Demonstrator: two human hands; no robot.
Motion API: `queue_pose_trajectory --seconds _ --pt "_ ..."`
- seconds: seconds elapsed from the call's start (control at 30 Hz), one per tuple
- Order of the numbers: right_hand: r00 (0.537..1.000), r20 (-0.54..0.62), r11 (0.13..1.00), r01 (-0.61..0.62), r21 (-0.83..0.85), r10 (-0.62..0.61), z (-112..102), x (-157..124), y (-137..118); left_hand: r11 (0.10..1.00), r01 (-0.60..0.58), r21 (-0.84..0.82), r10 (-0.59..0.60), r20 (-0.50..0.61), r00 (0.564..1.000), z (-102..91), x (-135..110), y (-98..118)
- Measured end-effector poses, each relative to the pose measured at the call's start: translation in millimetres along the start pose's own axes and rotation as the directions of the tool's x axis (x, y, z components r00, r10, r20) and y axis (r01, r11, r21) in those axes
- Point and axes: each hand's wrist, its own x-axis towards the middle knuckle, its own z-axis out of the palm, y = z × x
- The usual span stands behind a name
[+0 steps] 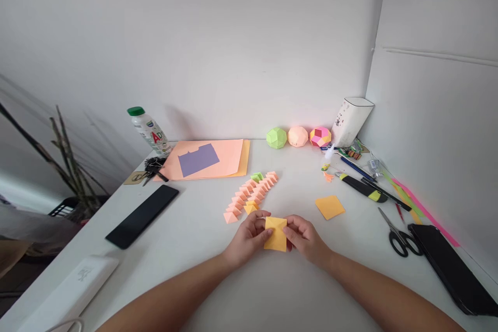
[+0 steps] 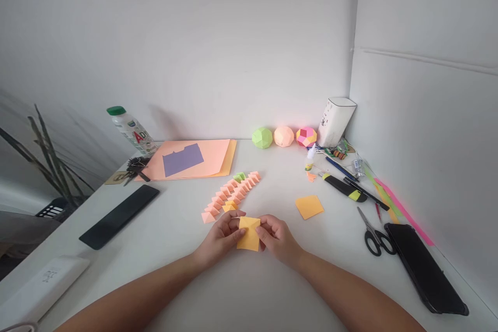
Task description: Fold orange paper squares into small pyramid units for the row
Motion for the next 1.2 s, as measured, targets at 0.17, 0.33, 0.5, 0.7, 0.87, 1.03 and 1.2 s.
queue_pose_trajectory --seconds 0.17,0.33,0.5,0.7,0.87,1.03,1.2 --pt "0.999 -0.033 1.0 -0.017 -0.011 0.017 -0.1 -0.6 -1.1 0.999 -0.018 0.041 0.017 0.004 1.0 -1.8 -1.1 1.4" --pt "0.999 -0.049 0.999 -0.015 -0.037 0.013 -0.9 -0.2 4.8 0.997 -0.024 0.073 0.019 0.063 0.998 -3.6 -2.0 1.7" --pt "0.999 -0.044 0.997 -0.003 -0.074 0.0 -2.0 0.9 9.2 0.997 -0.029 0.071 0.023 0.082 0.996 -2.9 -2.0 1.3" --pt "0.999 -0.037 0.998 -0.009 -0.061 0.007 -0.3 0.6 7.2 0.999 -0.03 0.036 0.025 0.135 0.991 -1.9 -0.7 0.6" --pt "0.999 -0.049 0.995 -0.012 -0.095 0.008 -0.7 0.2 9.1 0.999 -0.045 0.015 0.042 0.167 0.985 -1.5 -0.8 0.2" --pt "0.999 -0.051 0.995 -0.013 -0.098 0.008 -0.2 0.2 8.9 0.999 -0.05 0.016 0.047 0.174 0.984 -2.2 -1.2 -0.6" --pt "0.999 -0.052 0.995 -0.008 -0.1 0.003 0.3 -0.1 6.8 0.998 -0.054 0.017 0.05 0.18 0.982 -2.6 -1.1 -0.2"
